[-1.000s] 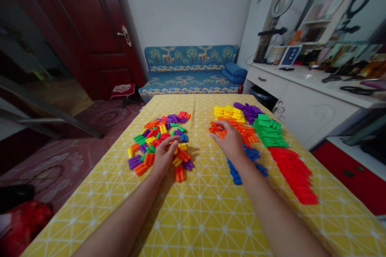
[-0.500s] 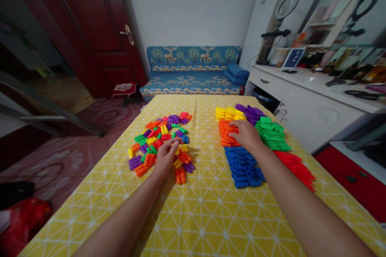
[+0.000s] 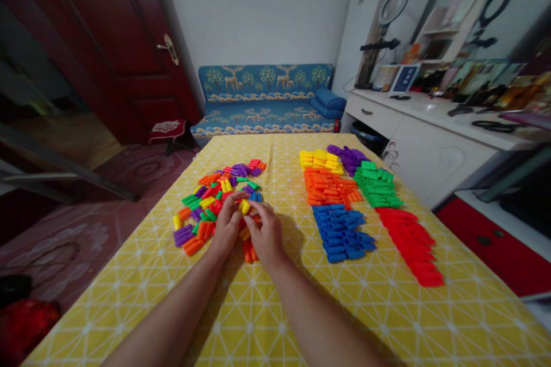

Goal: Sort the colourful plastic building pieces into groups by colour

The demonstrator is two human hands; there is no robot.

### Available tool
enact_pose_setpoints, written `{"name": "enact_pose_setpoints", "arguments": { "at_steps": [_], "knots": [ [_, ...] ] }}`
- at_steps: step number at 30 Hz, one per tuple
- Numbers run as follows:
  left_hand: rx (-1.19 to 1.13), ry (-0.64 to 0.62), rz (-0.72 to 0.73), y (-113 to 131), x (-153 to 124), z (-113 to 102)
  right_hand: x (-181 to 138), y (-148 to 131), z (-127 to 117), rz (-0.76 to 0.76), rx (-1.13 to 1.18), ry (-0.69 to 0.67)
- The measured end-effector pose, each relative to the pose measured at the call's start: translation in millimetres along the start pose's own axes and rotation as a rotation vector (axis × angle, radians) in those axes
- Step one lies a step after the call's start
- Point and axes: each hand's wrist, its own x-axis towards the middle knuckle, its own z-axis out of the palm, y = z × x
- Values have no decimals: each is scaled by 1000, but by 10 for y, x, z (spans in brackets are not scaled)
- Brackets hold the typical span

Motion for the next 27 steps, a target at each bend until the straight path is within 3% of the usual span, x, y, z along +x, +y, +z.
{"name": "enact_pose_setpoints", "arguments": {
  "at_steps": [8, 16, 27],
  "knots": [
    [-179, -68, -82, -80, 30, 86, 76, 48, -174, 92, 40, 136],
    [-134, 22, -145, -111, 77, 50, 62, 26, -172, 92, 98, 165],
    [-100, -197, 42, -105, -4, 84, 118, 45, -195, 182, 193, 273]
  ]
}}
